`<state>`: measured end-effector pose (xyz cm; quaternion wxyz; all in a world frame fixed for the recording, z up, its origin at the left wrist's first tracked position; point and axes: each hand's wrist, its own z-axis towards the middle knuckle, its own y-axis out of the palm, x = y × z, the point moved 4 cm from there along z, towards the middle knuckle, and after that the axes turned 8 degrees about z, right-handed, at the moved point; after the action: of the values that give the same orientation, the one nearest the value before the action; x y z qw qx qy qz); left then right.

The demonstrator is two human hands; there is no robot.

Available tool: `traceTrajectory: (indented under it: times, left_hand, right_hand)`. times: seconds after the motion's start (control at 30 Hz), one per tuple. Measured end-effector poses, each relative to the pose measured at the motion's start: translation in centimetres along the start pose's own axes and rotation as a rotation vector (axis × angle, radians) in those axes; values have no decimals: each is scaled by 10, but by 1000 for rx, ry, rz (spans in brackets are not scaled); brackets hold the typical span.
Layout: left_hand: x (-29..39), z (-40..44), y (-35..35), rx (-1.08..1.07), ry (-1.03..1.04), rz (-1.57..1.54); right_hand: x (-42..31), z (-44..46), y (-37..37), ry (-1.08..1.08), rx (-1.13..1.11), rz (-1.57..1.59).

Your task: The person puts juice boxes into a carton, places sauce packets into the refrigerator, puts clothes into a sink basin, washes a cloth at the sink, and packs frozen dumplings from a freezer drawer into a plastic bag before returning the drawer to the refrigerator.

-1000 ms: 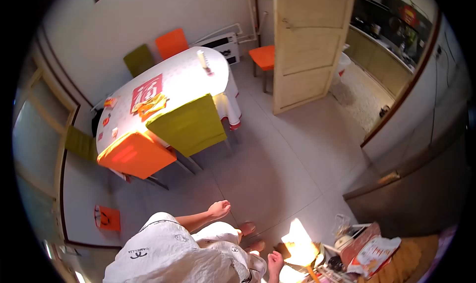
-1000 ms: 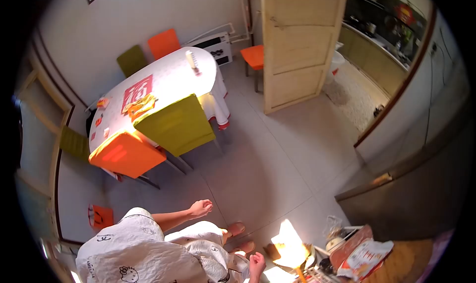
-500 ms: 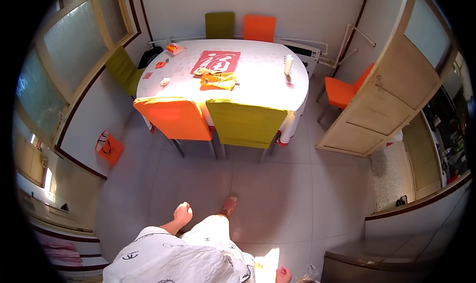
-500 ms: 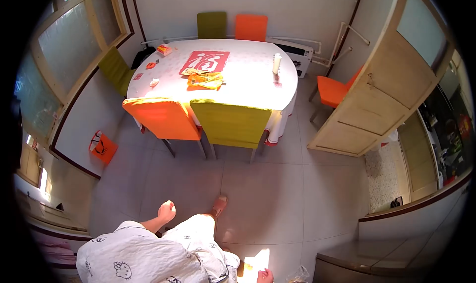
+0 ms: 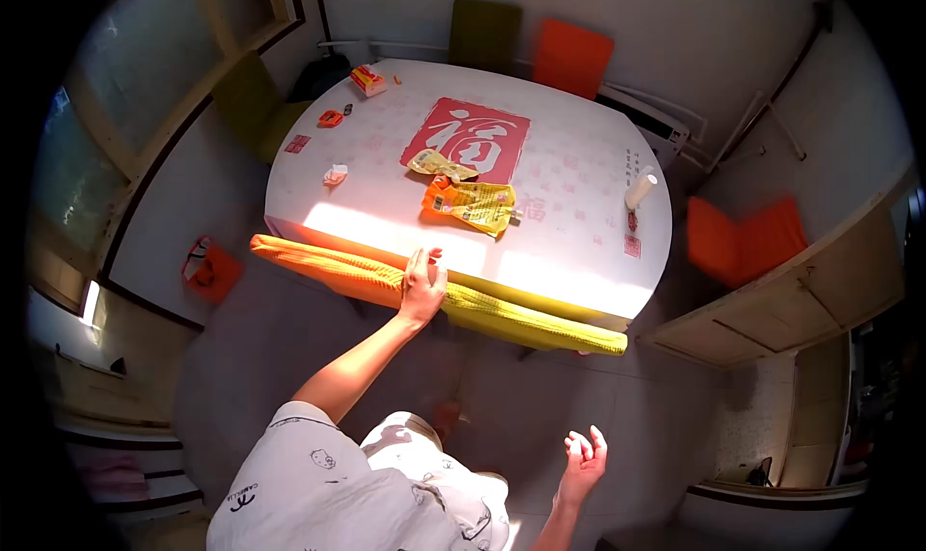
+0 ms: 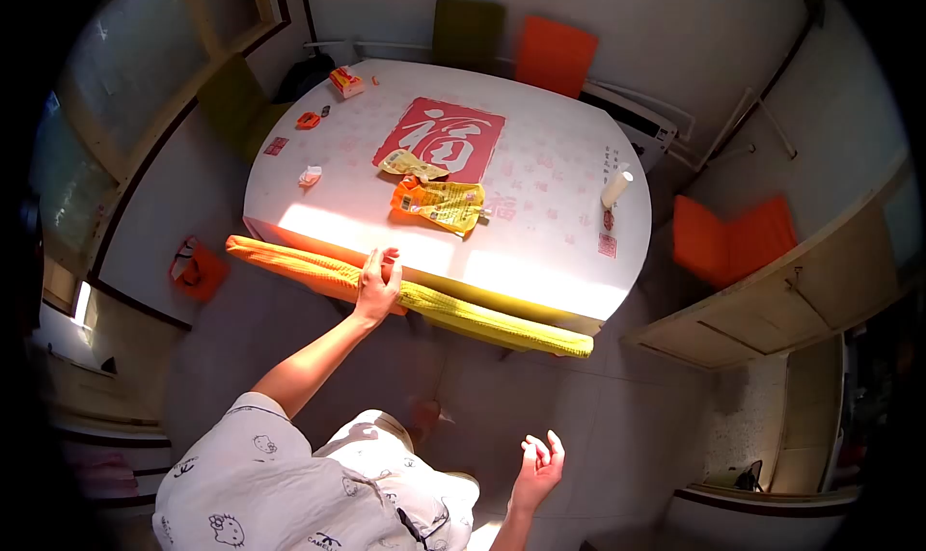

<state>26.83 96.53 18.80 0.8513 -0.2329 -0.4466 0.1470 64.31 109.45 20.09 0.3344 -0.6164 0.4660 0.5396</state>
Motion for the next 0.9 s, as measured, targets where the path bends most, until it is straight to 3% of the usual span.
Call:
traceTrajectory:
  times: [0.27,0.43,0.47,0.57,0.63,0.7,0.8,0.9]
  left_hand:
    - [-56,73,68,-118,-10,194]
    - [-111,138,83,-52,-108,337]
    - [-120,154,85,-104,-194,348]
    - [-153,193,108,-124,-187,451]
    - [-164,213,125,-344,-202,586]
    - [-182,220,148,-509,-154,791]
    - [-207,229,169,-646,-304,664]
    - [-190,238,153,-828,-430,575]
  right_hand:
    - [-30,157,110,47,-251,-88]
    - [17,260,216,305,-645,-134]
    - [30,271,241,417,-655,-140]
    - [96,298,302,664,-657,-136]
    - [140,315,332,725,-591,-79]
    - [126,310,368,784,-523,110]
    - [143,318,377,755,-435,-91]
    - [167,325,377,666,-487,-37]
